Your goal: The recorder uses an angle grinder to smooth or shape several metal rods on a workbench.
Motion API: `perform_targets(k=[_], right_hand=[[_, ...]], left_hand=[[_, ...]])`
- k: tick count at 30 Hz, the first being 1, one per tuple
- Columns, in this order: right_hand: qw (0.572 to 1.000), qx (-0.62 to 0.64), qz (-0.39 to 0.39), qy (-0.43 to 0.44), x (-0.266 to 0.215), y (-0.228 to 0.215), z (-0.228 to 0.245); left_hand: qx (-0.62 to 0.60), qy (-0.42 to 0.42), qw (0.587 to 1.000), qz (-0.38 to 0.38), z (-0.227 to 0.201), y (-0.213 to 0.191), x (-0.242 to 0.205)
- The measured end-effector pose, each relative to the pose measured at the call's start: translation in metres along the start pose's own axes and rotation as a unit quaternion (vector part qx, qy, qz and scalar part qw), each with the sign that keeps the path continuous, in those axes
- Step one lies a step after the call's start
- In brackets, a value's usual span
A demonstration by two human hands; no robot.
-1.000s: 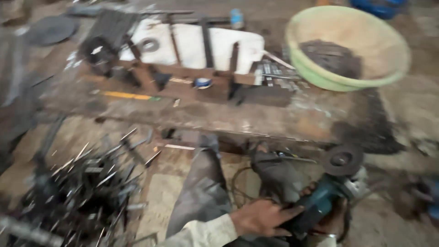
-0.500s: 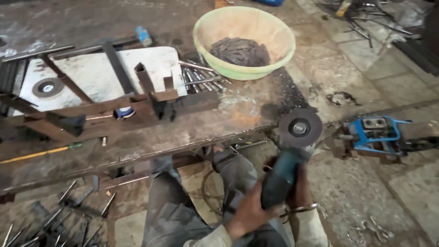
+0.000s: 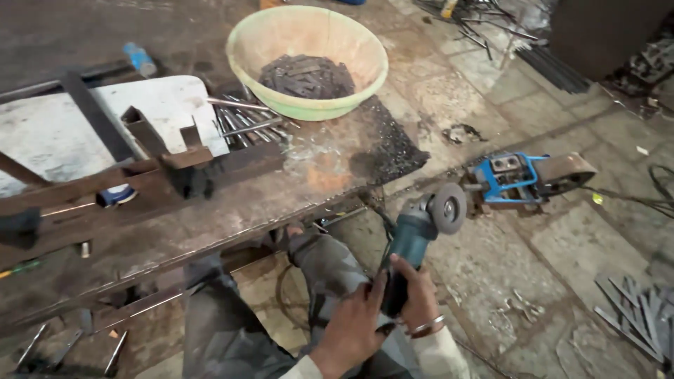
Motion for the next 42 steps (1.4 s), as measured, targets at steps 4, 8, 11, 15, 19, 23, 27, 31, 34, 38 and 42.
perform_targets(k=[4, 8, 11, 15, 19, 23, 27, 31, 34, 38, 42], right_hand=[[0.999, -0.03, 0.006, 0.012, -0.001, -0.01, 0.032], [0.992, -0.112, 0.009, -0.055, 0.01, -0.017, 0.061], [0.981, -0.158, 0.039, -0.102, 0.018, -0.011, 0.078], [0.949, -0.225, 0.096, -0.199, 0.021, 0.021, 0.097], [0.936, -0.234, 0.142, -0.223, -0.004, 0.071, 0.113], [0.888, -0.284, 0.207, -0.298, -0.013, 0.125, 0.12], [0.777, -0.401, 0.219, -0.434, -0.065, 0.181, 0.131], [0.659, -0.451, 0.235, -0.554, -0.139, 0.235, 0.13], [0.58, -0.478, 0.277, -0.599, -0.197, 0.262, 0.109], [0.483, -0.446, 0.324, -0.68, -0.256, 0.287, 0.069], [0.391, -0.454, 0.358, -0.716, -0.271, 0.3, 0.015]], left_hand=[[-0.143, -0.023, 0.986, 0.082, 0.03, 0.01, -0.016], [-0.156, -0.019, 0.987, -0.046, 0.071, -0.032, -0.021], [-0.202, -0.123, 0.967, -0.099, 0.095, -0.074, -0.025], [-0.158, -0.257, 0.943, -0.14, 0.133, -0.099, -0.037], [-0.202, -0.256, 0.928, -0.179, 0.147, -0.085, -0.043], [-0.234, -0.196, 0.933, -0.193, 0.139, -0.069, -0.035], [-0.248, -0.225, 0.927, -0.168, 0.106, -0.064, -0.023], [-0.434, -0.184, 0.85, -0.237, 0.1, -0.052, 0.003], [-0.554, -0.184, 0.758, -0.291, 0.109, -0.054, 0.002], [-0.594, -0.157, 0.64, -0.461, 0.129, -0.11, -0.037], [-0.61, -0.186, 0.573, -0.515, 0.152, -0.132, -0.071]])
Point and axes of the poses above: each hand's wrist, its own x-axis towards the middle knuckle, its own y-axis out of the palm, z = x × y, the point moved 9 cm from there along x, towards the middle knuckle, and after that the axes turned 10 degrees about -z, right-handed, at the moved point
